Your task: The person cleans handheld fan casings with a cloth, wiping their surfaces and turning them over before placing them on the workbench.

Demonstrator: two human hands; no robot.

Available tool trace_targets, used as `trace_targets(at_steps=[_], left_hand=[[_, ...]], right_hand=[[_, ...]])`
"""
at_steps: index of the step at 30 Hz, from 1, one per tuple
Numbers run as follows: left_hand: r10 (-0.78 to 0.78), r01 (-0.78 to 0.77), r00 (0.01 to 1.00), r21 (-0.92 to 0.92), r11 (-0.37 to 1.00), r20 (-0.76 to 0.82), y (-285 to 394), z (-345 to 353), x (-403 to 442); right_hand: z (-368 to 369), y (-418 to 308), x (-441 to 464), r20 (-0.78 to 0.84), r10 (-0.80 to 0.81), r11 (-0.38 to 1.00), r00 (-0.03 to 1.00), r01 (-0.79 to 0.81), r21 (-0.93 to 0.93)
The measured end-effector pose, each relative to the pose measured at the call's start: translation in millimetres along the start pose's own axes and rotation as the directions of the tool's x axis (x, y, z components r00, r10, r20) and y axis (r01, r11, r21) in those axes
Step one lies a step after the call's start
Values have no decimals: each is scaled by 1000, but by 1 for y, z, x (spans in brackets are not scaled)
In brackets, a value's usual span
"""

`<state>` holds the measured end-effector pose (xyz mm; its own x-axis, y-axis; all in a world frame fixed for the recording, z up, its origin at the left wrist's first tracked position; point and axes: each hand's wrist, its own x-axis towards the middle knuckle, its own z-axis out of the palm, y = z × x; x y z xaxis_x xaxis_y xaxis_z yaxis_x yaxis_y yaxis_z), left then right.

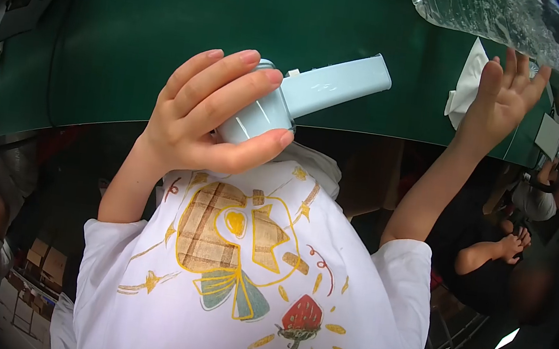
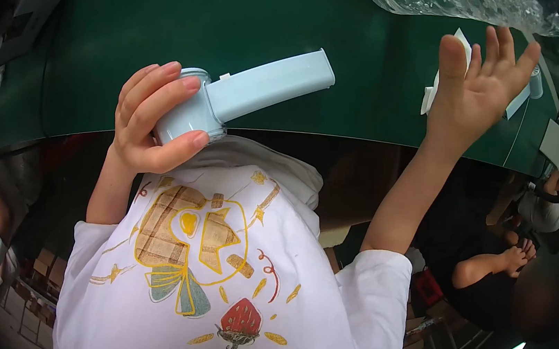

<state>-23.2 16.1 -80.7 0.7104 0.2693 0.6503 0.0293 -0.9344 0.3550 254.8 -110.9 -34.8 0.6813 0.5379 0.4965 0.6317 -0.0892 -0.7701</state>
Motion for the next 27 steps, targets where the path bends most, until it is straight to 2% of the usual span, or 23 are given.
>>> trace_targets(at_steps=[1, 2, 3, 5, 8, 10, 11, 12, 13, 14, 18, 19, 23, 27], left_hand=[[6, -6, 1000, -3, 1000, -7, 0, 0, 0], [13, -13, 1000, -6, 1000, -13, 0, 0, -1], [24, -24, 1000, -12, 1000, -18, 2, 1, 0], [21, -21, 1000, -11, 1000, -15, 1, -1, 0], [33, -33, 999, -10, 999, 7, 1, -4, -3], [32, -32, 999, -13, 999, 11, -1, -7, -7], [27, -27, 1000, -13, 1000, 13, -3, -10, -10], [23, -22, 1000, -13, 1000, 12, -3, -11, -11], [21, -21, 1000, -10, 1000, 9, -3, -10, -9], [24, -24, 1000, -13, 1000, 9, -2, -8, -7], [64, -64, 998, 11, 998, 8, 2, -6, -7], [65, -65, 998, 11, 998, 11, 1, -6, -7], [75, -75, 997, 8, 997, 10, 2, -4, -6], [50, -50, 999, 1, 999, 1, 2, -5, -4]], right_hand=[[-11, -1, -10, 12, -1, 1000, 1000, 1, -2], [-22, -4, -21, -9, 79, 963, 997, -79, -258], [-32, -2, -31, -53, 149, 854, 987, -155, -496], [-46, 14, -54, 44, 265, 712, 963, -164, -682], [-25, -8, -72, -121, 407, 839, 905, -423, -341], [1, -46, -87, -5, 204, 959, 979, -201, -201], [22, -68, -93, 172, 60, 995, 983, -47, -83], [39, -90, -98, 402, 3, 986, 915, 63, -152], [46, -102, -100, 611, -32, 963, 791, 187, -191], [43, -96, -97, 608, -30, 963, 793, 186, -194], [38, -55, -85, 403, 9, 950, 915, 118, -289], [39, -57, -87, 401, 11, 951, 916, 115, -288], [44, -75, -100, 596, -14, 973, 803, 148, -177], [49, -69, -86, 486, -5, 967, 874, 127, -219]])
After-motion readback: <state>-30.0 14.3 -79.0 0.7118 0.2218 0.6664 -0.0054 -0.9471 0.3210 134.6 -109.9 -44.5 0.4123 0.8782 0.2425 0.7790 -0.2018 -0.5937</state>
